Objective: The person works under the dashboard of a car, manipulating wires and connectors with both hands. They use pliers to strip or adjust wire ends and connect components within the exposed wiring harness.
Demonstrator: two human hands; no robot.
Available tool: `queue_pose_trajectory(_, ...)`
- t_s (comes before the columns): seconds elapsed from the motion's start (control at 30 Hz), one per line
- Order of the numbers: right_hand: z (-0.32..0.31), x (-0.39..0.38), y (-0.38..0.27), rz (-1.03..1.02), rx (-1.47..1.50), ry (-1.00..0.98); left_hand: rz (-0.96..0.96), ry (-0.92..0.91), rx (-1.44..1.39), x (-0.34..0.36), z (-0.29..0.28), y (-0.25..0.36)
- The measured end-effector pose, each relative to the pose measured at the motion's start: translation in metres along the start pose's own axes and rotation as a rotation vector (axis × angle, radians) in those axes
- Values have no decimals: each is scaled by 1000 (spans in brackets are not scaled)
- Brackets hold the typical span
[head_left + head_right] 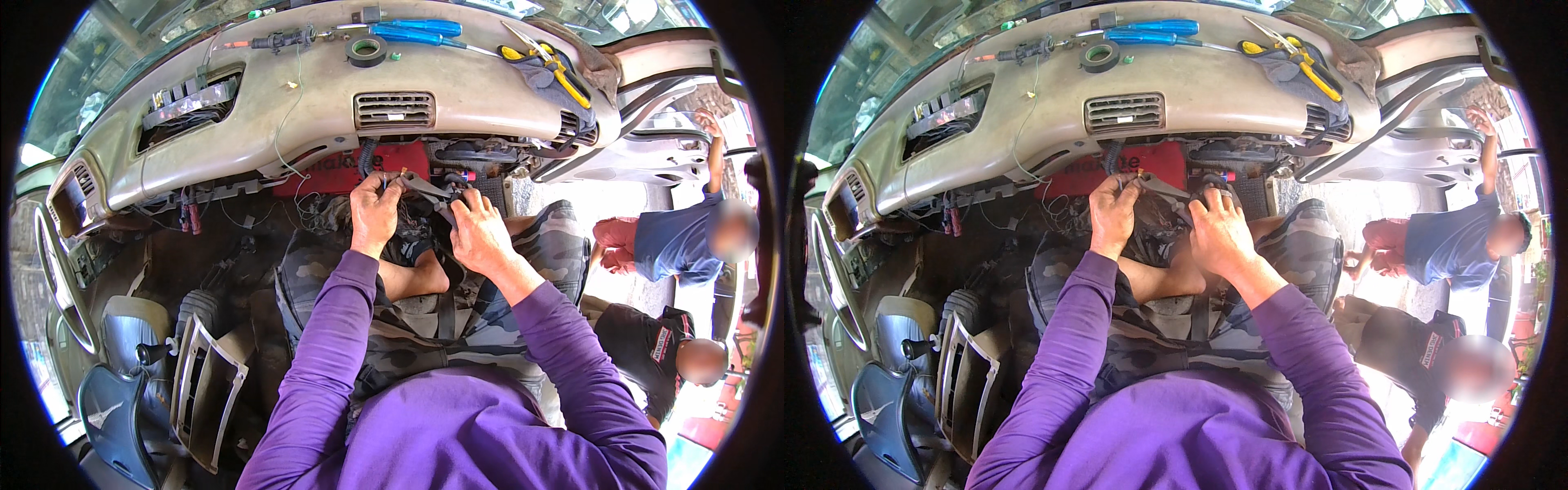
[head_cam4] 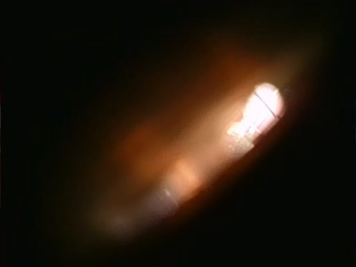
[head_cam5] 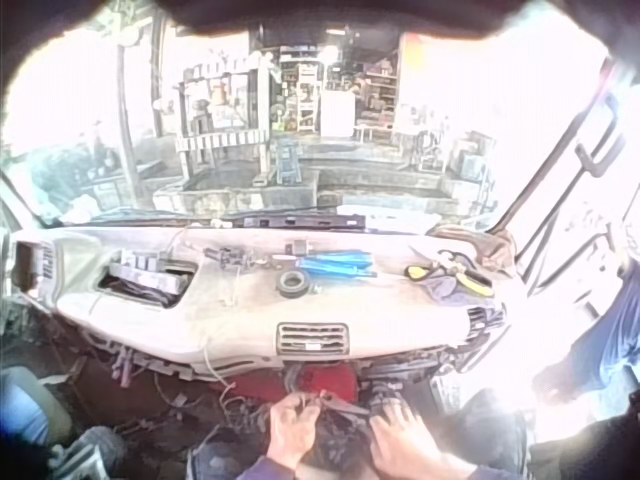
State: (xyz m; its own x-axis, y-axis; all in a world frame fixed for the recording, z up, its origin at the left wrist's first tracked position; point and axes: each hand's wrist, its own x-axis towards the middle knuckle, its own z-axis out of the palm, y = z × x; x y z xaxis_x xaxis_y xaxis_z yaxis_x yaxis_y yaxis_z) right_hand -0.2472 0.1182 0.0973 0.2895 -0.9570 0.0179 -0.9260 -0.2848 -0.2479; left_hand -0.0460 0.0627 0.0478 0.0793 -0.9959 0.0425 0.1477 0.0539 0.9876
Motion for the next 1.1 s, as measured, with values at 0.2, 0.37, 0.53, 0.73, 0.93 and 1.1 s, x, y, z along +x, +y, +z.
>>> queue_pose_trajectory(0.2, 5, 0, 3, -38, -29, 62, -11, -7, 42, 0, -1, 4)
queue_pose_trajectory(0.37, 7, 0, 7, -57, -56, 108, -16, -4, 81, 1, -1, 3)
queue_pose_trajectory(0.53, 4, 1, 6, -51, -20, 75, -17, 2, 85, 2, -3, -2)
queue_pose_trajectory(0.73, -5, 2, 3, -7, -4, -19, -22, -4, 124, 1, -2, 4)
queue_pose_trajectory(0.93, -5, 2, 6, -9, 45, -25, -1, -12, 115, 0, -2, 5)
queue_pose_trajectory(1.1, 3, 2, 12, 14, 114, -43, 9, -10, 169, 0, -4, 4)
